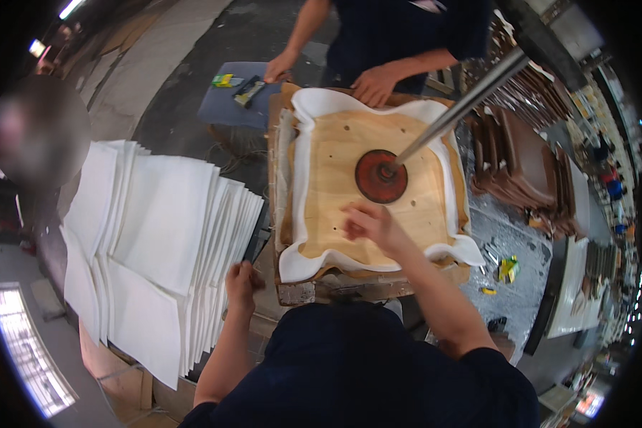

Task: The person places a white fabric sheet over a wooden chair seat base, aligns it, and uses a pneumatic staple gun to secure the fabric to the underside of the seat. A coworker assists by holding the seat and applying glue. The process is repeated for multiple seats.

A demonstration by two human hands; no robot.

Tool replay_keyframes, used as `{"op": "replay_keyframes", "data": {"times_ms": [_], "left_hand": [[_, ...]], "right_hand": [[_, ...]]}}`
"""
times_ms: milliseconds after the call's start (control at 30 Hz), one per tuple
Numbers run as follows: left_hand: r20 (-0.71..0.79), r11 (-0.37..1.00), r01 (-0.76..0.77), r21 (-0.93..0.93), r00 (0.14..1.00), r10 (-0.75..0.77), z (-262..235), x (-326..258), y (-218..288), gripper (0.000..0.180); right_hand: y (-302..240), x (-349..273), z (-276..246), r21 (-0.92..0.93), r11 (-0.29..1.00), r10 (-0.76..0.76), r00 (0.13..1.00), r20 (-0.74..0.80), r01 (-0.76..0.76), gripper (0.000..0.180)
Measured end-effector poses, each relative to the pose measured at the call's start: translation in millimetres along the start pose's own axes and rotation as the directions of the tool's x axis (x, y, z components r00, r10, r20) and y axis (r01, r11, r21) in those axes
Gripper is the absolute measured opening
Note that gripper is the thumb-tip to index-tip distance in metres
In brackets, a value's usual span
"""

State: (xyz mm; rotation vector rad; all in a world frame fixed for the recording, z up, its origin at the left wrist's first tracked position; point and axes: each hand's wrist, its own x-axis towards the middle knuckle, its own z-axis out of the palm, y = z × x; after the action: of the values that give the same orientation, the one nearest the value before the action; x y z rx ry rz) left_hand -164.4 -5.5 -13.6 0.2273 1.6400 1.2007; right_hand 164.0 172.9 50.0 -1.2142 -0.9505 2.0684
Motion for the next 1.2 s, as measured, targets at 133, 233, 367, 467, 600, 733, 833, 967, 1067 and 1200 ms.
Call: {"op": "replay_keyframes", "data": {"times_ms": [133,233,367,467,600,733,833,967,1067,1200], "left_hand": [[0.309,0.856,0.349,0.381,0.825,-0.474,6,-44,-18,0.027],[0.61,0.894,0.23,0.384,0.664,-0.432,49,-51,-35,0.039],[0.579,0.751,0.596,0.286,0.517,-0.631,111,-50,-28,0.06],[0.534,0.642,0.731,0.233,0.455,-0.712,126,-45,-25,0.072],[0.361,0.637,0.741,0.211,0.546,-0.756,149,-47,-34,0.061],[0.342,0.647,0.719,0.254,0.559,-0.755,159,-46,-38,0.049],[0.325,0.651,0.714,0.256,0.571,-0.754,163,-46,-36,0.05],[0.215,0.604,0.709,0.365,0.567,-0.795,178,-48,-38,0.074],[0.178,0.58,0.677,0.453,0.569,-0.803,184,-44,-41,0.082],[0.237,0.657,0.628,0.417,0.623,-0.746,177,-41,-49,0.076]], "right_hand": [[19,-144,-104,-0.106,0.96,0.254,0.966,-0.056,-0.258,0.037],[55,-192,-103,0.041,0.902,0.429,0.884,-0.187,-0.429,0.037],[96,-187,-93,0.419,0.889,0.367,0.834,-0.413,-0.183,0.037],[103,-171,-96,0.559,0.819,0.415,0.806,-0.422,-0.129,0.036],[93,-149,-104,0.641,0.742,0.482,0.82,-0.308,-0.195,0.035],[81,-132,-119,0.581,0.722,0.587,0.778,-0.225,-0.376,0.055],[70,-123,-135,0.49,0.691,0.661,0.739,-0.131,-0.531,0.073],[57,-118,-146,0.276,0.703,0.696,0.714,-0.078,-0.655,0.084],[52,-113,-152,0.178,0.698,0.711,0.701,-0.053,-0.694,0.087],[61,-121,-154,0.14,0.779,0.625,0.777,-0.077,-0.612,0.077]]}}
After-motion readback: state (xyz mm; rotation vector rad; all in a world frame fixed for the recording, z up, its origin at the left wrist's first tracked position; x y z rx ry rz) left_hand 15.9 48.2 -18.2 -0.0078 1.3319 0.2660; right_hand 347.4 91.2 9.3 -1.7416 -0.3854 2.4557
